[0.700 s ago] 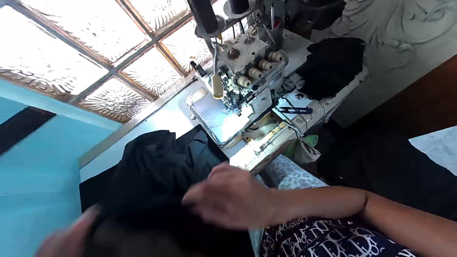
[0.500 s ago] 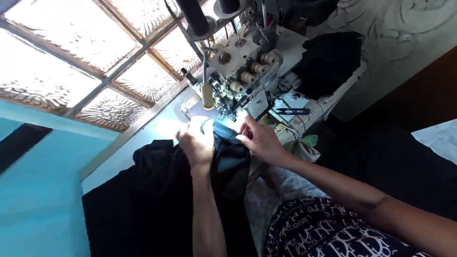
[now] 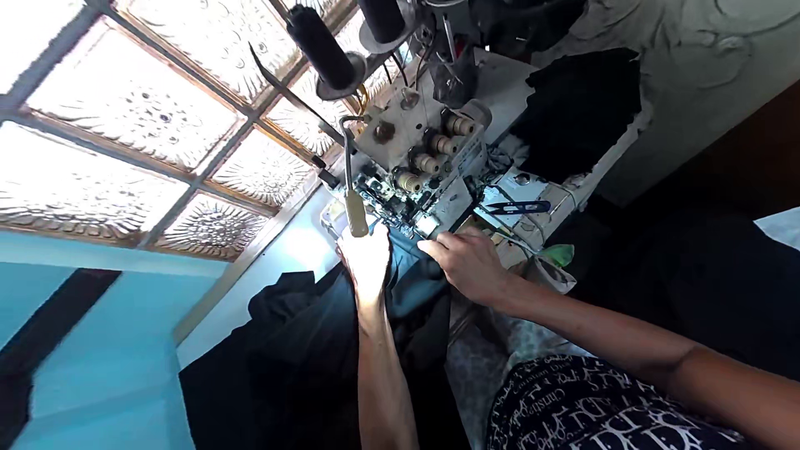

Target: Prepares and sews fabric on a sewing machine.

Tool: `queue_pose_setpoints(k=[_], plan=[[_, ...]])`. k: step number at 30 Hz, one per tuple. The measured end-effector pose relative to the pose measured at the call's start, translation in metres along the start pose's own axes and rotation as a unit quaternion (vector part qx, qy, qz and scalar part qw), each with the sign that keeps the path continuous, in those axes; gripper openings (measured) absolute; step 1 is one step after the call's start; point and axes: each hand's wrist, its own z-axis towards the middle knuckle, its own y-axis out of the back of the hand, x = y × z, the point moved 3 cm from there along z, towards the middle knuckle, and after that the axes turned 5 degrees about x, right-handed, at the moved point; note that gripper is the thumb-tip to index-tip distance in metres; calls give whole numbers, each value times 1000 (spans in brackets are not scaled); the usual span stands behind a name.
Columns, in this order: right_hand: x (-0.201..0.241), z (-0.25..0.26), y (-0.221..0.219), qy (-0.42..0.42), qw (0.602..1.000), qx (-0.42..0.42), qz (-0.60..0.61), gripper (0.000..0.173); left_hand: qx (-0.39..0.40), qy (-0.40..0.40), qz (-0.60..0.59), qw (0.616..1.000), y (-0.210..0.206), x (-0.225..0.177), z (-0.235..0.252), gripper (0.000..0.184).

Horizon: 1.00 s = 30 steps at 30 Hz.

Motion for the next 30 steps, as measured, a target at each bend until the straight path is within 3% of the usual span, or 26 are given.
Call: queue_pose_setpoints(k=[3, 7, 10, 13, 18, 21, 24, 30], plan=[[6, 1, 1, -7, 999, 3, -41, 19, -48, -69, 57, 995, 0, -4, -5, 44], [6, 9, -1, -7, 999, 31, -29, 16, -122, -236, 93, 960, 17, -11, -38, 31], [8, 13, -1, -9, 999, 50, -21, 15, -64, -305, 82, 947, 27, -7, -70, 27], [7, 12, -2, -6, 998, 52, -19, 13, 6, -296, 98, 950, 33, 11, -83, 37], [6, 12, 0, 19, 998, 49, -33, 12, 7, -273, 78, 959, 54, 30, -92, 15], [6, 12, 0, 34, 997, 49, -48, 8, -11, -310, 44, 950, 67, 21, -103, 18], [7, 15, 1, 44, 996, 58, -49, 10, 21, -349, 15, 937, 73, 6, -111, 21], [7, 21, 5, 39, 991, 121, -50, 16, 72, -327, 104, 937, 47, 5, -85, 32]])
